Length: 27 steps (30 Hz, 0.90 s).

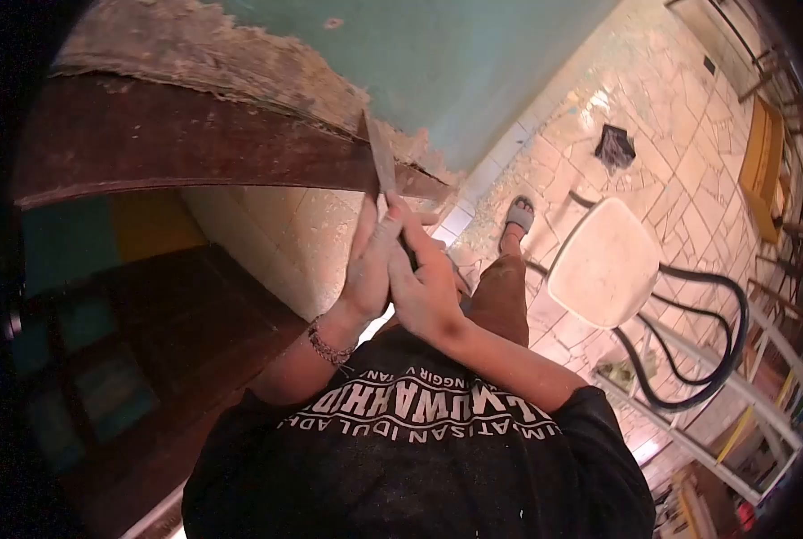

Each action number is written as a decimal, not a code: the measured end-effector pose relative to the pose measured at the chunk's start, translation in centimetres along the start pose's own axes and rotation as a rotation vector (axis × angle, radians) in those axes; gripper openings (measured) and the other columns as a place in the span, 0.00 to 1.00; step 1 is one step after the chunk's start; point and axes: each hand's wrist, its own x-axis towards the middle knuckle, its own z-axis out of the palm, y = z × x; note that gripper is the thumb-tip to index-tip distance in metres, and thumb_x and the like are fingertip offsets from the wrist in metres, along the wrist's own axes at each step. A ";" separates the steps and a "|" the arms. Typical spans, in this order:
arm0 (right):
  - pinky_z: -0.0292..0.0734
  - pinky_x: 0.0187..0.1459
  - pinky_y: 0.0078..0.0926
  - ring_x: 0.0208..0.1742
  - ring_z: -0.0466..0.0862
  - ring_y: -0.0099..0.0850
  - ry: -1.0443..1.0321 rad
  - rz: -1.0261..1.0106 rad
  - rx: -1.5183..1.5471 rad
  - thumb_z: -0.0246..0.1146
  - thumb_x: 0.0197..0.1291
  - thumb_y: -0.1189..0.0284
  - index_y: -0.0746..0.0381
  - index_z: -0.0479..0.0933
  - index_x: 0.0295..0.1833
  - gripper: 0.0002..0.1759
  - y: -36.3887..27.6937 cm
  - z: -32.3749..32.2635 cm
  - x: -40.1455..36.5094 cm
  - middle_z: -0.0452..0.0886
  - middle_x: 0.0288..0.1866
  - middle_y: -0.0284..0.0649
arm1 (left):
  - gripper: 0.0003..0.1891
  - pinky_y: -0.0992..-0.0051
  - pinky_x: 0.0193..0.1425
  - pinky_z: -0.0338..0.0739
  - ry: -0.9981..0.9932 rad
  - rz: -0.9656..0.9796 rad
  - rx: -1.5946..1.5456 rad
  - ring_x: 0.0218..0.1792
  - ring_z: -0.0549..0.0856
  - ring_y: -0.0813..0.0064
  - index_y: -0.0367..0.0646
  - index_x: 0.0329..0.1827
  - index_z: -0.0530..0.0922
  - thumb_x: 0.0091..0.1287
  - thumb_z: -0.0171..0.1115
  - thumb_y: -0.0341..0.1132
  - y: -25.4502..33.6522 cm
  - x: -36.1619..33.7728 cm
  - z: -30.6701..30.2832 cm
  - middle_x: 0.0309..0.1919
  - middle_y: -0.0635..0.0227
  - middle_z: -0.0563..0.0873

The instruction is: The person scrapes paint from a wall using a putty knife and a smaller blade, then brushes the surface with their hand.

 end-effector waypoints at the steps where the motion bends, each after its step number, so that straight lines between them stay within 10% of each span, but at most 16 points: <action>1: 0.64 0.70 0.30 0.69 0.73 0.36 0.033 -0.009 -0.039 0.51 0.70 0.75 0.60 0.61 0.77 0.30 -0.2 0.7 0.0 0.74 0.70 0.49 | 0.33 0.72 0.64 0.72 0.023 -0.071 -0.068 0.61 0.73 0.70 0.42 0.81 0.47 0.79 0.50 0.39 1.1 -0.1 0.0 0.69 0.59 0.65; 8: 0.65 0.69 0.28 0.69 0.75 0.39 0.076 -0.042 -0.181 0.51 0.70 0.74 0.65 0.63 0.75 0.28 0.8 0.7 0.4 0.75 0.68 0.53 | 0.16 0.81 0.44 0.71 0.160 0.030 0.162 0.39 0.73 0.84 0.34 0.50 0.78 0.80 0.47 0.39 -1.1 0.3 -1.2 0.36 0.70 0.79; 19: 0.66 0.68 0.28 0.70 0.75 0.37 0.110 0.115 0.133 0.51 0.71 0.71 0.65 0.63 0.75 0.28 -1.4 0.8 1.5 0.75 0.67 0.54 | 0.16 0.78 0.44 0.72 0.130 0.136 0.313 0.40 0.76 0.83 0.36 0.46 0.79 0.79 0.49 0.40 -0.9 1.0 -1.2 0.38 0.74 0.79; 22: 0.70 0.64 0.28 0.63 0.79 0.36 0.173 -0.143 -0.278 0.51 0.71 0.71 0.65 0.64 0.74 0.27 0.3 1.1 0.9 0.80 0.61 0.54 | 0.17 0.78 0.47 0.73 0.277 0.064 0.162 0.42 0.76 0.82 0.33 0.49 0.80 0.79 0.50 0.40 -1.1 0.7 -0.2 0.39 0.73 0.81; 27: 0.68 0.67 0.29 0.68 0.77 0.39 0.110 0.113 0.042 0.52 0.69 0.71 0.64 0.65 0.74 0.28 -1.0 0.5 -0.4 0.78 0.64 0.56 | 0.17 0.79 0.41 0.71 0.264 0.094 0.189 0.37 0.73 0.84 0.35 0.41 0.79 0.80 0.49 0.40 -0.9 -0.9 0.5 0.33 0.75 0.78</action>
